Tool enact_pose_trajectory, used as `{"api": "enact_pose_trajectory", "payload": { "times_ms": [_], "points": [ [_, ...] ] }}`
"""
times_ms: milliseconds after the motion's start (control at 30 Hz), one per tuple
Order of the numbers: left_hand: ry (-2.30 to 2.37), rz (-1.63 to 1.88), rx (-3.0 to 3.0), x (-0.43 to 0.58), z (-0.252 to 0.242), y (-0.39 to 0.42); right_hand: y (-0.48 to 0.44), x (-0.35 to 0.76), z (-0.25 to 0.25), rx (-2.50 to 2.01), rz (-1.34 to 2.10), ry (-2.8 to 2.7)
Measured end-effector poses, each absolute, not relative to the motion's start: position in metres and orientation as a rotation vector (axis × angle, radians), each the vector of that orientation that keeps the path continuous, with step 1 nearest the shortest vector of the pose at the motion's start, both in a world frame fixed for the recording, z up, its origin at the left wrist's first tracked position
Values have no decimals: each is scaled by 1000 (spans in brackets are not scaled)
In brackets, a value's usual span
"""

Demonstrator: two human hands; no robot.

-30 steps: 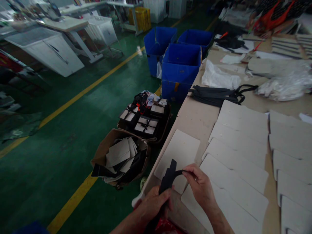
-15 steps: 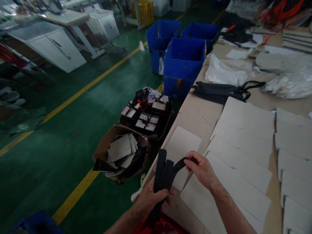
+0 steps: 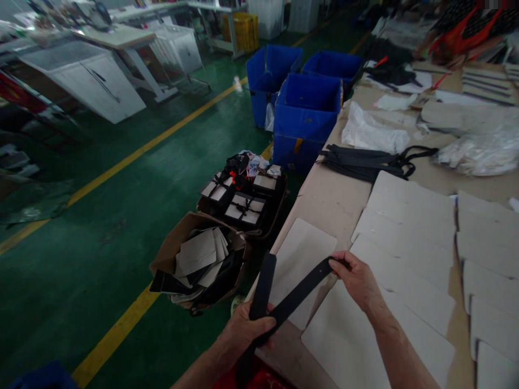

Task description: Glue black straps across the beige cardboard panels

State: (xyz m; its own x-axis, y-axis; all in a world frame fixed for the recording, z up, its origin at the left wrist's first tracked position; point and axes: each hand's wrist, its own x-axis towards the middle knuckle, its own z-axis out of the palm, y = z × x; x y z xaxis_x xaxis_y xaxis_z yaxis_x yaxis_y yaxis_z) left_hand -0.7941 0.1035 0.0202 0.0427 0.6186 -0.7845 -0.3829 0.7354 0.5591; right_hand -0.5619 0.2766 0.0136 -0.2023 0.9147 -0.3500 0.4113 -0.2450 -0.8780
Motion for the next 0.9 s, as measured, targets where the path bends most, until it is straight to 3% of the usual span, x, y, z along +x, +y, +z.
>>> {"api": "enact_pose_trajectory", "payload": {
  "times_ms": [400,900],
  "points": [
    [1680,833,204,-777,-3,119,348,-585,-52,-1639,1206,-1833],
    [1797,755,220,-774,-13,117,360,-587,-65,-1648,1227,-1887]
  ]
}}
